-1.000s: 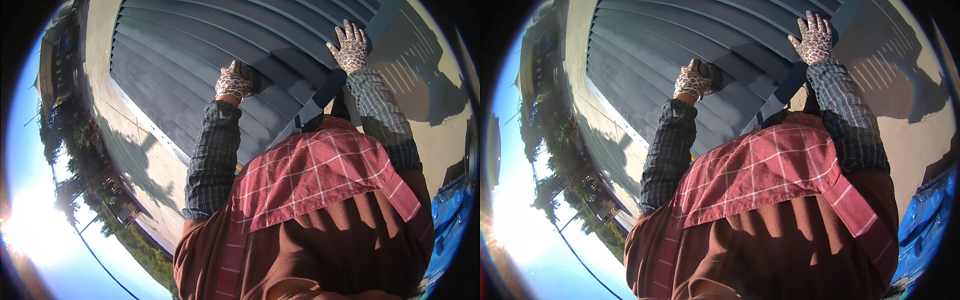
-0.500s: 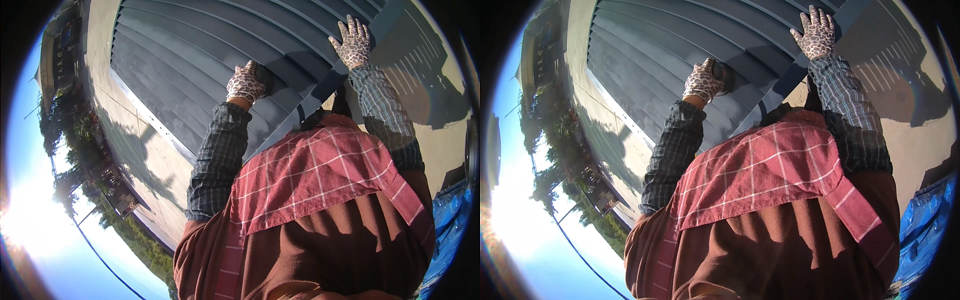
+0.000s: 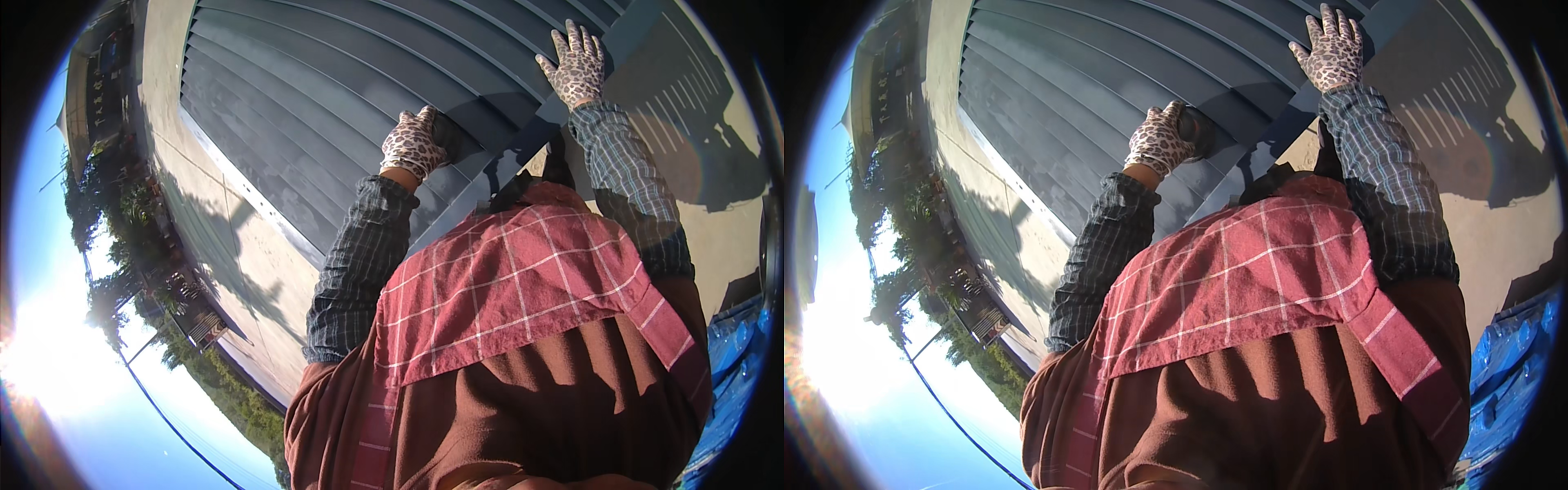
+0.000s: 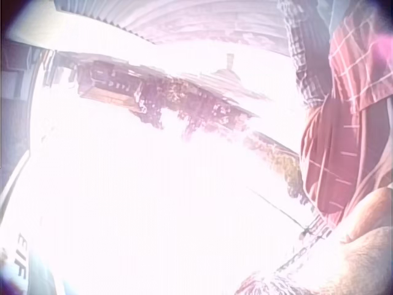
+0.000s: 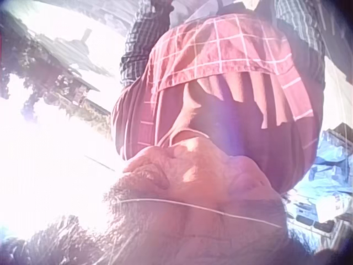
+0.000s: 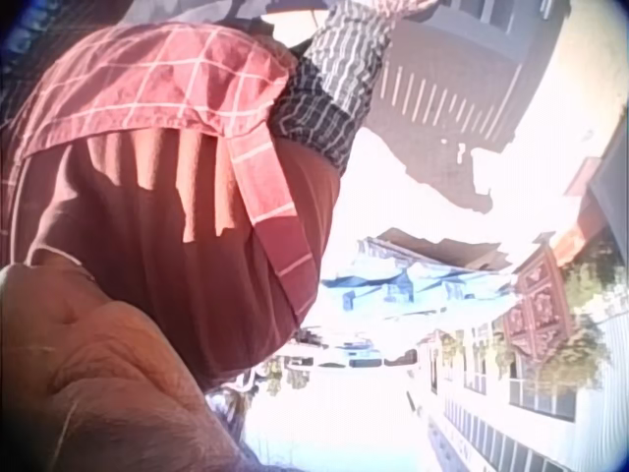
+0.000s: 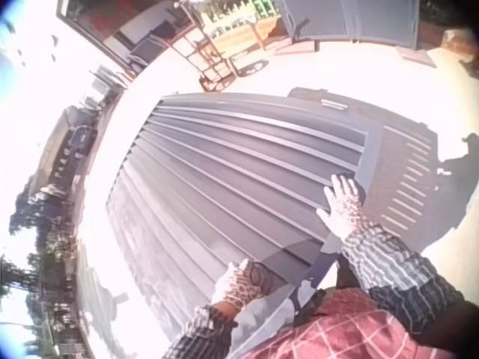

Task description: The person uses a handheld orbital sander to smooth the surface of a large, dark gray, ribbed metal panel. They move the sander systematically across the panel's ridges and flat areas, repositioning their body to reach different sections.

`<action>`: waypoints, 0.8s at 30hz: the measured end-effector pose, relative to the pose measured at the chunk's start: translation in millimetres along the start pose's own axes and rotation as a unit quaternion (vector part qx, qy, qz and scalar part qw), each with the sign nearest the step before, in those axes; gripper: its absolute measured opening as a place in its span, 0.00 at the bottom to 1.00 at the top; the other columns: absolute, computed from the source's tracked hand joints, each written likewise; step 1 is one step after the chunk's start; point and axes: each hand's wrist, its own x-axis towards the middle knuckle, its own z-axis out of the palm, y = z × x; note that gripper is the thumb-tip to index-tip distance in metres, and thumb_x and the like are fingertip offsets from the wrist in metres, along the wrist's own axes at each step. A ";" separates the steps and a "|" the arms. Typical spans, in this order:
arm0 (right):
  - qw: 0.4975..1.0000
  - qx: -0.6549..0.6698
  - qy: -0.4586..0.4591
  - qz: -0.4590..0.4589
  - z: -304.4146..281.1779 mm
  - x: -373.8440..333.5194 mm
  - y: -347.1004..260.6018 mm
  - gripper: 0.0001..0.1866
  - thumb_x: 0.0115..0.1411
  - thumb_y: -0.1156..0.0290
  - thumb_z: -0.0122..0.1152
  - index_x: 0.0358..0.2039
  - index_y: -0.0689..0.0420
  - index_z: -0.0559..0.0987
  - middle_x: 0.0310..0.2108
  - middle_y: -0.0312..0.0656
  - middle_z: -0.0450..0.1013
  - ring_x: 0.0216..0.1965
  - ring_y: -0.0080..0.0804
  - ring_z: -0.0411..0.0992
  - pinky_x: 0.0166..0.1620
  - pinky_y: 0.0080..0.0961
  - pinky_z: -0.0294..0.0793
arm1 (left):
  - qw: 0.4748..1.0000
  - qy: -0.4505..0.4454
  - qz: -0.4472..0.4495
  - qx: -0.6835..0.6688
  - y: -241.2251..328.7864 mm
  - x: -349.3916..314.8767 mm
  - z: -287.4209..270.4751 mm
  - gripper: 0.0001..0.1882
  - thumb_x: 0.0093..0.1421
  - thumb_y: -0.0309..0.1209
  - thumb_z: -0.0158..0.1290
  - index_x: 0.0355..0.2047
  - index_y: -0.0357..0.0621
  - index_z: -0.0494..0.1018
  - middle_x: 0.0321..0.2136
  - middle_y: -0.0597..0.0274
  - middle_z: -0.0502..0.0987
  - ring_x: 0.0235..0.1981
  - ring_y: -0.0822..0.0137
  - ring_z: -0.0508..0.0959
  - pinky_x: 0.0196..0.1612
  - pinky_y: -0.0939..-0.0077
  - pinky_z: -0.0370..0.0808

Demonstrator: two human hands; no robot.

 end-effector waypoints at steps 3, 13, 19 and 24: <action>1.000 -0.002 -0.004 0.000 -2.2 -0.2 -1.3 0.36 0.68 0.42 0.55 0.71 0.47 0.67 0.76 0.42 0.51 0.75 0.45 0.49 0.77 0.47 0.42 | 1.000 -0.007 0.010 -0.004 1.7 -4.3 2.8 0.41 0.52 0.37 0.68 0.67 0.55 0.66 0.58 0.44 0.72 0.56 0.46 0.79 0.57 0.56 0.80; 1.000 -0.011 -0.009 -0.001 -1.6 0.3 -1.7 0.36 0.69 0.41 0.54 0.71 0.46 0.66 0.76 0.42 0.50 0.76 0.45 0.48 0.77 0.47 0.41 | 0.999 -0.039 0.026 0.015 10.4 -12.1 7.0 0.41 0.54 0.38 0.69 0.67 0.55 0.65 0.60 0.46 0.70 0.58 0.46 0.78 0.56 0.52 0.80; 1.000 -0.014 -0.011 0.001 -0.8 0.5 -3.4 0.36 0.70 0.41 0.52 0.72 0.46 0.66 0.77 0.41 0.50 0.76 0.44 0.47 0.77 0.46 0.41 | 0.998 -0.050 0.039 0.024 12.6 -13.9 15.4 0.42 0.54 0.40 0.69 0.67 0.54 0.65 0.61 0.46 0.69 0.58 0.46 0.78 0.55 0.51 0.80; 1.000 -0.014 -0.007 -0.002 1.5 0.9 -2.9 0.36 0.69 0.41 0.52 0.71 0.46 0.66 0.76 0.41 0.50 0.76 0.44 0.47 0.77 0.46 0.41 | 0.996 -0.059 0.056 0.031 19.4 -20.1 17.0 0.41 0.54 0.39 0.69 0.67 0.54 0.65 0.61 0.45 0.69 0.58 0.46 0.78 0.55 0.51 0.80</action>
